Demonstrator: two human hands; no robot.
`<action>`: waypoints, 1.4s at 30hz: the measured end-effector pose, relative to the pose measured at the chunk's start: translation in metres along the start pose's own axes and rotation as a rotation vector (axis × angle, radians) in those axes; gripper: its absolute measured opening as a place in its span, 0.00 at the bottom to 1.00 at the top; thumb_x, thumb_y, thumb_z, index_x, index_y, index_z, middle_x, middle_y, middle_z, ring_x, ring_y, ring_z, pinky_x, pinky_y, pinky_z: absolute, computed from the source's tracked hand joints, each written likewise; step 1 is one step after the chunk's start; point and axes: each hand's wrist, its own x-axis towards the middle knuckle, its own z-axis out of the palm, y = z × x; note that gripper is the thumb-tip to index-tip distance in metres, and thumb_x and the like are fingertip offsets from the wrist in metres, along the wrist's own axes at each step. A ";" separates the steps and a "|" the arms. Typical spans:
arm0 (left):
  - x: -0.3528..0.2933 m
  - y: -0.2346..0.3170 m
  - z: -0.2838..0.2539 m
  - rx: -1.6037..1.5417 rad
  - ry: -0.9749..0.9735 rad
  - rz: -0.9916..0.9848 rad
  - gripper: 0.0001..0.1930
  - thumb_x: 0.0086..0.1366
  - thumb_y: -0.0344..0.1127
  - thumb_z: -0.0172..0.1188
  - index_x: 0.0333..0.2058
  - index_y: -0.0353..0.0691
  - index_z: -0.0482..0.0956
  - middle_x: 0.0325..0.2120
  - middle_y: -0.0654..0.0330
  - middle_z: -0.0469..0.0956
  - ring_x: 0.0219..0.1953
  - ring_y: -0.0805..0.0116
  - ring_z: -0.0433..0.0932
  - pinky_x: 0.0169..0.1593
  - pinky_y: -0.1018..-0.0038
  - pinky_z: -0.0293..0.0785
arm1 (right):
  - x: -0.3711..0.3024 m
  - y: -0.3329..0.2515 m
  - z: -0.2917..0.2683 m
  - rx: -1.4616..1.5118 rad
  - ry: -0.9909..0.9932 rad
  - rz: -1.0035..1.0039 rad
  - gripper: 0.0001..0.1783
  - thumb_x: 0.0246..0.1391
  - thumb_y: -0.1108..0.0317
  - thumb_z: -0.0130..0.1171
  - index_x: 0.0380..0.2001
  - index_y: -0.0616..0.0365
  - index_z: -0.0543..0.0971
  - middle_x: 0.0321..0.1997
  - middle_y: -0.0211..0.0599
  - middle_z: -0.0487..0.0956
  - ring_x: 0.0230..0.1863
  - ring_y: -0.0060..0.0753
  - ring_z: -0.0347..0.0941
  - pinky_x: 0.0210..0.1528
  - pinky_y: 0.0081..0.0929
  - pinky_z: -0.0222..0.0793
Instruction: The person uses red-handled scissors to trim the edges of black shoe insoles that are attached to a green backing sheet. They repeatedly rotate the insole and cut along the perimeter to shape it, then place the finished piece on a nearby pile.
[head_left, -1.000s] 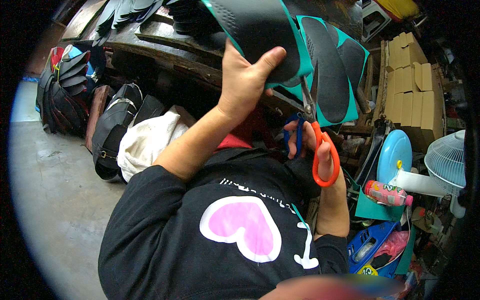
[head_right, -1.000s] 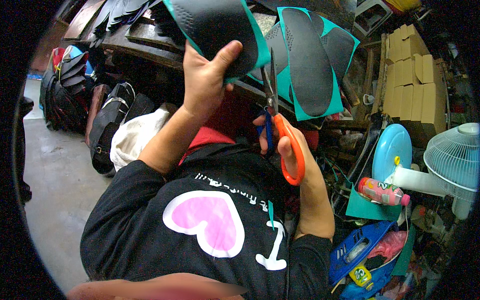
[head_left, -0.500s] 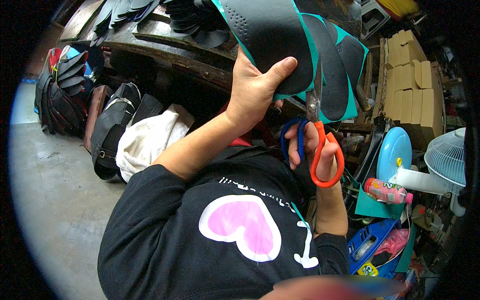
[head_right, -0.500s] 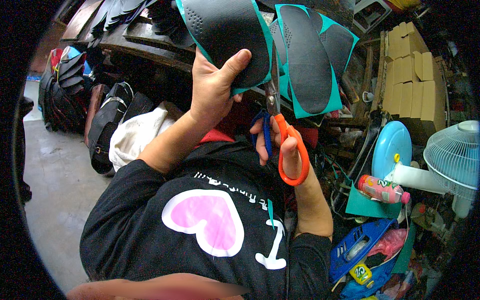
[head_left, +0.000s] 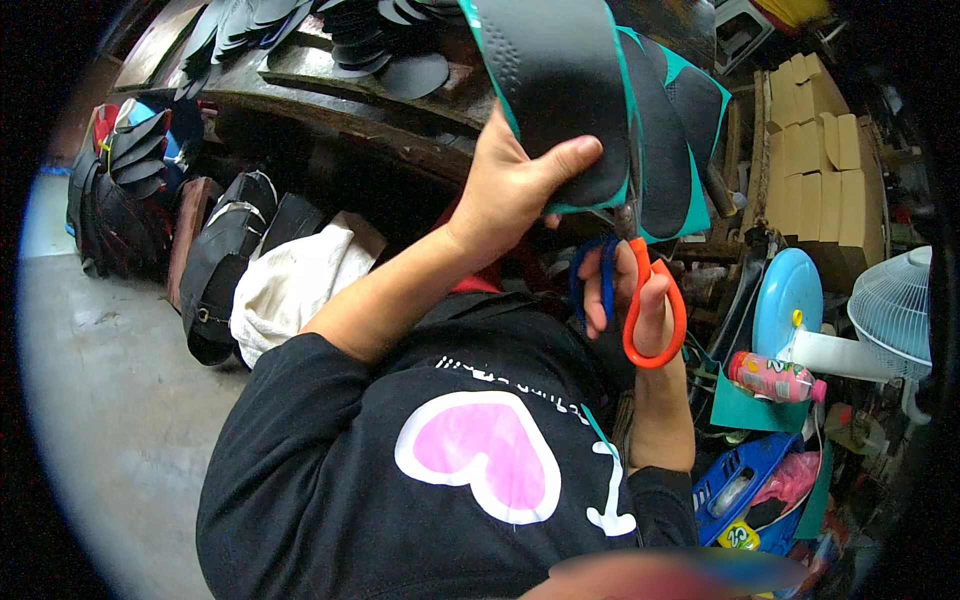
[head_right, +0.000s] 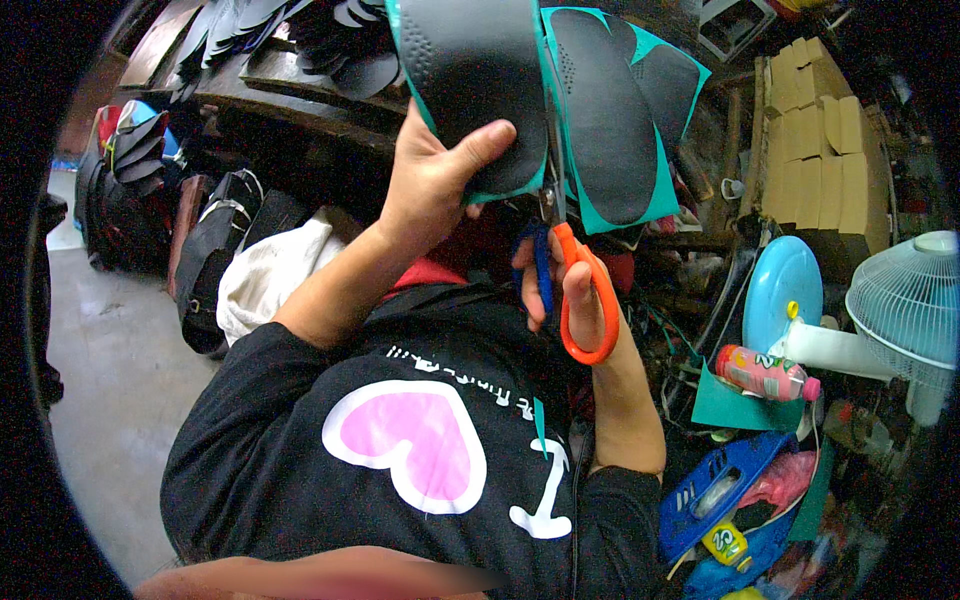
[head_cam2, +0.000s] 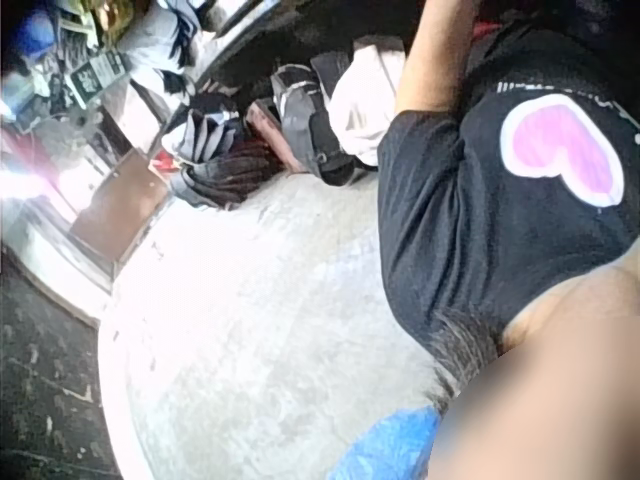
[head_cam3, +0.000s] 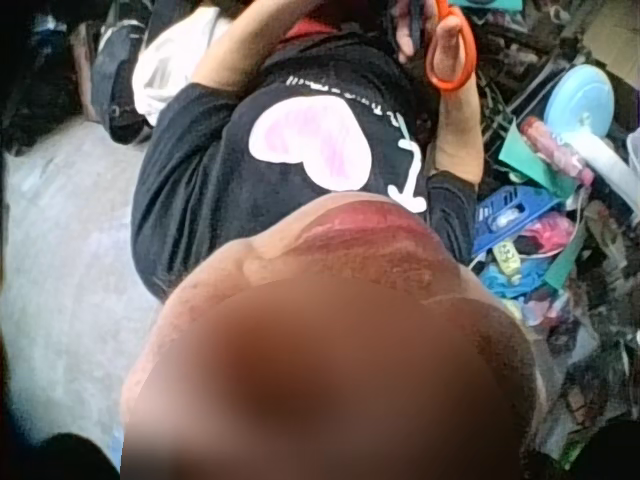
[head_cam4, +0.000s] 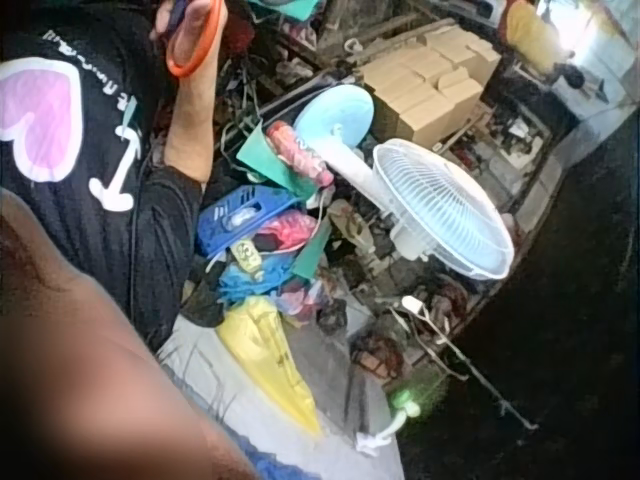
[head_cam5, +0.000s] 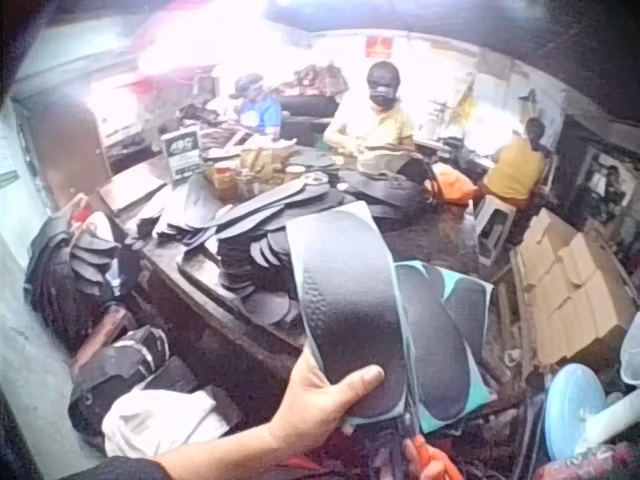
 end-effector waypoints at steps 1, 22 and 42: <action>-0.002 -0.002 0.003 -0.009 -0.018 0.008 0.25 0.59 0.32 0.63 0.52 0.38 0.62 0.38 0.58 0.76 0.29 0.77 0.77 0.21 0.86 0.72 | 0.001 0.001 0.003 0.005 0.021 -0.021 0.59 0.35 0.13 0.27 0.37 0.66 0.67 0.16 0.28 0.66 0.15 0.18 0.61 0.19 0.13 0.59; -0.017 -0.002 -0.001 -0.094 -0.161 -0.244 0.29 0.58 0.41 0.64 0.54 0.38 0.62 0.40 0.58 0.75 0.35 0.74 0.77 0.32 0.78 0.74 | -0.003 0.007 -0.004 0.073 0.061 -0.038 0.51 0.39 0.17 0.37 0.35 0.62 0.69 0.09 0.26 0.63 0.08 0.18 0.58 0.11 0.16 0.54; -0.006 -0.007 -0.008 -0.032 -0.026 -0.033 0.30 0.60 0.32 0.62 0.57 0.35 0.57 0.50 0.54 0.69 0.50 0.65 0.71 0.53 0.70 0.69 | -0.011 0.012 -0.031 0.131 -0.252 0.058 0.55 0.45 0.21 0.36 0.53 0.67 0.66 0.36 0.36 0.77 0.28 0.25 0.74 0.29 0.21 0.71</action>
